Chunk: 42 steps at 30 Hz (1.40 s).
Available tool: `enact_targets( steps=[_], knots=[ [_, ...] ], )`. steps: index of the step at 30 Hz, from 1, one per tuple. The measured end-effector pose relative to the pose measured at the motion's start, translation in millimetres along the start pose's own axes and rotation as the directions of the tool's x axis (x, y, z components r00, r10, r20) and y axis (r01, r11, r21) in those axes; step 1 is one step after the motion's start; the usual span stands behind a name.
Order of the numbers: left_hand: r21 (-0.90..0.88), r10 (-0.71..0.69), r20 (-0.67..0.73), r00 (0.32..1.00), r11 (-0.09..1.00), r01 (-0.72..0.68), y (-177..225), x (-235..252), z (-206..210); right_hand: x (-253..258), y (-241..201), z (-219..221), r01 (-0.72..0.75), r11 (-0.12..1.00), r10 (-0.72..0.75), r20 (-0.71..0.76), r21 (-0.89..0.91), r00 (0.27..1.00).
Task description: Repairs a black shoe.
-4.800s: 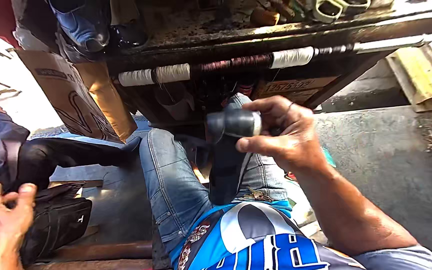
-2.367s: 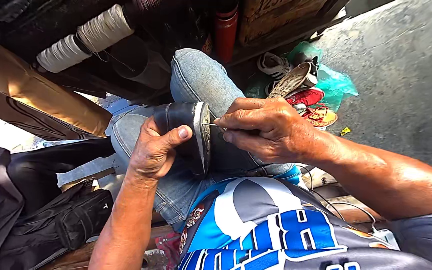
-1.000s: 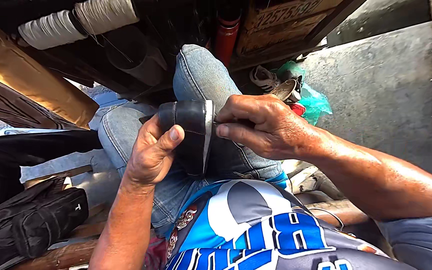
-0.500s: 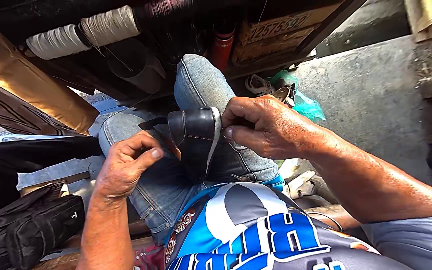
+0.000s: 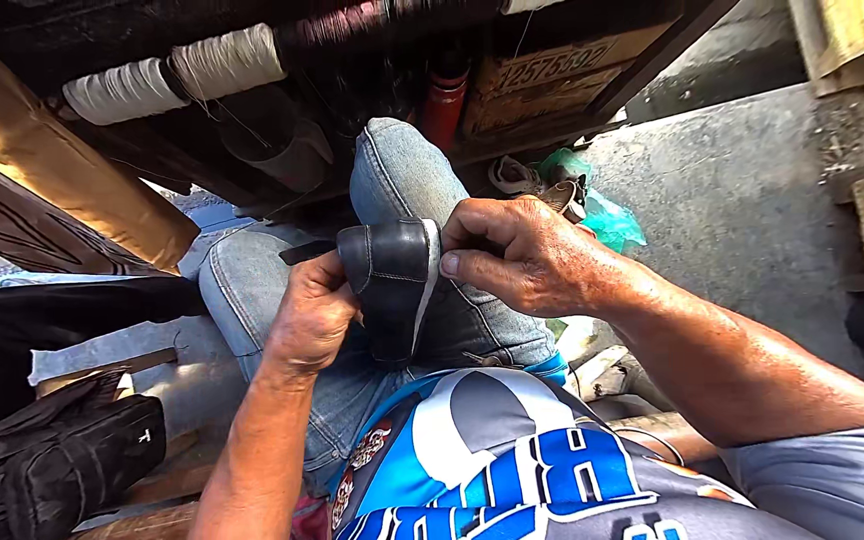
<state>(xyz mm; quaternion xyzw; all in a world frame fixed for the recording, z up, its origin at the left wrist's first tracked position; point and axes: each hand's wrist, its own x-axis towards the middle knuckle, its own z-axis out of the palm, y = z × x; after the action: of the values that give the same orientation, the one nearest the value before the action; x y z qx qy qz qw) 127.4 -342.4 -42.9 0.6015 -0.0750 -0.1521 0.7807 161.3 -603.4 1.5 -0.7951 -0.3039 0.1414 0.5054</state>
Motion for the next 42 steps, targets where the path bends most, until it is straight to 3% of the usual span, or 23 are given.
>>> enact_targets(
  steps=[3,6,16,25,29,34,38,42],
  knots=[
    [-0.032,0.115,0.009,0.993,0.993,-0.115,-4.7,5.8,8.4,0.1,0.4,-1.0,0.006,1.0,-0.006,-0.004,-0.023,1.0],
    [-0.061,0.134,0.019,0.991,0.989,-0.133,-6.4,5.4,10.2,0.2,-1.2,-2.5,0.012,0.999,-0.012,0.003,-0.052,1.0],
    [-0.259,0.067,0.144,0.987,0.965,-0.027,-12.1,11.0,3.8,0.3,-1.7,-0.4,0.013,0.996,-0.013,0.003,-0.087,1.0],
    [-0.247,0.09,0.113,0.989,0.967,-0.06,-12.0,8.6,4.1,2.8,-1.5,1.4,0.041,0.996,-0.039,0.017,-0.081,0.999],
    [-0.239,0.092,0.144,0.985,0.969,-0.056,-12.2,10.7,5.0,7.3,-1.4,-6.9,0.044,0.999,-0.045,0.069,0.011,0.997],
    [-0.227,0.123,0.129,0.984,0.97,-0.091,-12.1,6.9,4.9,1.4,1.4,7.1,0.07,0.998,-0.07,-0.051,0.004,0.996],
    [-0.134,0.161,0.105,0.981,0.98,-0.147,-9.7,4.2,3.1,0.0,3.0,11.3,0.094,0.996,-0.094,-0.064,-0.004,0.994],
    [-0.173,0.177,0.106,0.978,0.972,-0.157,-11.2,4.5,2.0,0.4,4.5,13.8,0.096,0.995,-0.098,-0.067,-0.02,0.993]
  ],
)
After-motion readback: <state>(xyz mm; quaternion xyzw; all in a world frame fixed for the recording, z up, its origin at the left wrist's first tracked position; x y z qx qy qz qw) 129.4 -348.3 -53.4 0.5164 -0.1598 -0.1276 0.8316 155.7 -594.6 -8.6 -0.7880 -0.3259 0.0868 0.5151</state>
